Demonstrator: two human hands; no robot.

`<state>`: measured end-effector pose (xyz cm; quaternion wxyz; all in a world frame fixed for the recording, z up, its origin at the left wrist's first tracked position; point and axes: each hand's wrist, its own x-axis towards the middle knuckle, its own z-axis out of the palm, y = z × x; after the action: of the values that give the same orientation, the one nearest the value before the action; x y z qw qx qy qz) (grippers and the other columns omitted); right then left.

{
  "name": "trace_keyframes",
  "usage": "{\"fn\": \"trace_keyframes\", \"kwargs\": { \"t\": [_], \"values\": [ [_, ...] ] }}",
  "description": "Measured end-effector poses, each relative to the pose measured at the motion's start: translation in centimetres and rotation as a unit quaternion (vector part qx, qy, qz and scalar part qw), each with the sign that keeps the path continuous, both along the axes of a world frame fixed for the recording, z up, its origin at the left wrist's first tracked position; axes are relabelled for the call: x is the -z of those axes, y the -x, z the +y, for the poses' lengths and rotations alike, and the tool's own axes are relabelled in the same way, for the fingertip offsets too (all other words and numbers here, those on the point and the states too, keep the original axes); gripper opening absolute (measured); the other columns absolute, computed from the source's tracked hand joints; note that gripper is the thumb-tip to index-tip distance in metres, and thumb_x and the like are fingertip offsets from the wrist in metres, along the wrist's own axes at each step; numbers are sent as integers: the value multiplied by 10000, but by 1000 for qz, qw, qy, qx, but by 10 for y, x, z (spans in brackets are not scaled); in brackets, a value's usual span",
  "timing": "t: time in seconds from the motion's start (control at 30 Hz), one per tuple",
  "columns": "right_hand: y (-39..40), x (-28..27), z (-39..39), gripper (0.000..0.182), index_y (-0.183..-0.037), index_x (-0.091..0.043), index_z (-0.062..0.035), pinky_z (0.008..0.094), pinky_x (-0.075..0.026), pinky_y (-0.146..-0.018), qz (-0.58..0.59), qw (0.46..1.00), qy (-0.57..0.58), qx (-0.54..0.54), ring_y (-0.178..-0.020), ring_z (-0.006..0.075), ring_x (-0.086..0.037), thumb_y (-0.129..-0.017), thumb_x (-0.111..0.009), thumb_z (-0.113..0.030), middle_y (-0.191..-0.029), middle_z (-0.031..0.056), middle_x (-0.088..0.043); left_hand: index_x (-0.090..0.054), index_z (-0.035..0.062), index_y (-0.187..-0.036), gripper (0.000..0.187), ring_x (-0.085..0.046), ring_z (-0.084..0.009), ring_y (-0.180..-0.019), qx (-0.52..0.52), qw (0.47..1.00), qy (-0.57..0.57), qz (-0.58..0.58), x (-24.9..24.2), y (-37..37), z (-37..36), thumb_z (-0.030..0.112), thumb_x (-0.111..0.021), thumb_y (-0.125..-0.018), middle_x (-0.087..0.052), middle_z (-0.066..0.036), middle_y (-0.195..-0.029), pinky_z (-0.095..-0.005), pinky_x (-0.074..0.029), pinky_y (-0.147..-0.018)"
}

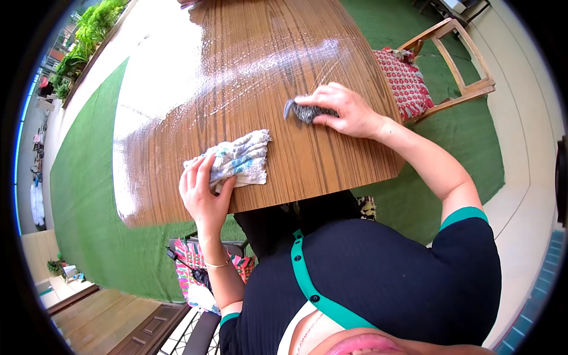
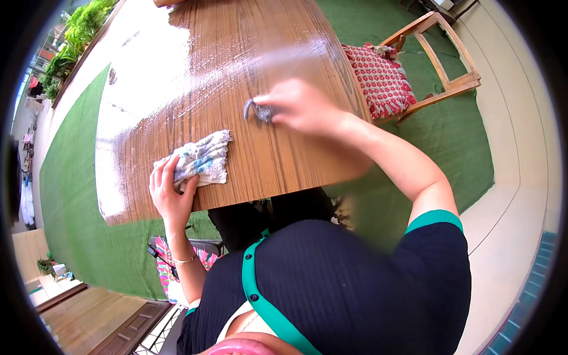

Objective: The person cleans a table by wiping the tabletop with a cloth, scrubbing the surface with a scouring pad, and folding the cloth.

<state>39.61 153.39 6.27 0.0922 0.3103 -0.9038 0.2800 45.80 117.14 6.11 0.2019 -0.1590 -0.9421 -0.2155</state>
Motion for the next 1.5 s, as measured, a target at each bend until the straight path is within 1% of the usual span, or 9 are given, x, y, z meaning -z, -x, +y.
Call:
{"fn": "trace_keyframes", "kwargs": {
  "t": [0.17, 0.37, 0.7, 0.93, 1.1, 1.2, 1.23, 1.3, 1.5],
  "values": [
    [164, 44, 63, 396, -1238, -681, -207, 412, -485, -956, 84, 979, 22, 184, -1039, 295, -633, -854, -710, -298, -1083, 61, -687, -663, 120, -1235, 591, -555, -317, -1216, -18, 1000, 3, -9, 0, 1, 5, 186, -842, -675, -651, -95, -1223, -445, -398, -1061],
    [282, 38, 52, 424, -1292, -646, -254, 395, -520, -951, 75, 931, -110, 339, -1111, 257, -617, -889, -698, -375, -1105, 55, -667, -661, 103, -1245, 587, -547, -329, -1238, -22, 1000, 5, -19, -4, 3, 7, 136, -816, -680, -648, -102, -1230, -457, -394, -1073],
    [58, 4, -22, 461, -1328, -629, -216, 285, -470, -815, 27, 993, -15, -113, -848, 158, -507, -878, -720, -176, -958, -9, -615, -666, 102, -1248, 621, -550, -329, -1239, -42, 998, 9, -34, -7, 0, 13, 104, -823, -647, -656, -85, -1235, -461, -400, -1071],
    [205, 30, 151, 445, -1353, -601, -297, 381, -491, -984, 42, 952, -99, 286, -1103, 217, -595, -918, -685, -260, -1122, 13, -649, -657, 73, -1247, 557, -547, -340, -1245, -43, 998, 35, -27, -7, 1, 14, 164, -785, -712, -654, -107, -1239, -470, -386, -1080],
    [282, 34, 184, 447, -1304, -635, -312, 391, -510, -960, 21, 926, -110, 360, -1113, 276, -631, -863, -703, -333, -1166, 64, -656, -621, 33, -1278, 549, -534, -355, -1263, -27, 999, 40, -24, -4, 1, 12, 134, -751, -754, -635, -140, -1274, -475, -374, -1105],
    [271, 53, 196, 443, -1306, -638, -285, 375, -515, -938, 100, 947, -87, 291, -1054, 279, -639, -869, -700, -312, -1121, 80, -661, -614, 45, -1296, 546, -535, -344, -1259, -29, 999, 34, -27, -5, 0, 14, 134, -753, -776, -628, -140, -1281, -465, -373, -1108],
    [229, 27, 173, 502, -1325, -623, -238, 473, -461, -1003, -4, 951, -64, 301, -1188, 376, -575, -844, -705, -357, -1270, 169, -619, -615, 50, -1298, 538, -535, -341, -1259, -31, 999, 34, -24, -3, 0, 14, 133, -751, -784, -625, -138, -1286, -462, -372, -1109],
    [173, 33, 163, 428, -1307, -644, -254, 369, -500, -902, 71, 966, -64, 241, -981, 261, -620, -883, -693, -229, -1077, 73, -663, -613, 50, -1301, 534, -537, -335, -1260, -26, 999, 33, -22, -2, 0, 13, 125, -747, -789, -624, -136, -1289, -461, -372, -1110],
    [-57, -4, 99, 555, -1278, -670, -144, 369, -449, -905, 4, 991, 25, 133, -965, 241, -573, -748, -739, 7, -1060, 44, -660, -615, 58, -1311, 593, -539, -326, -1268, -22, 999, 18, -14, 2, 0, 12, 93, -770, -740, -634, -112, -1293, -458, -365, -1111]
  ]
}}
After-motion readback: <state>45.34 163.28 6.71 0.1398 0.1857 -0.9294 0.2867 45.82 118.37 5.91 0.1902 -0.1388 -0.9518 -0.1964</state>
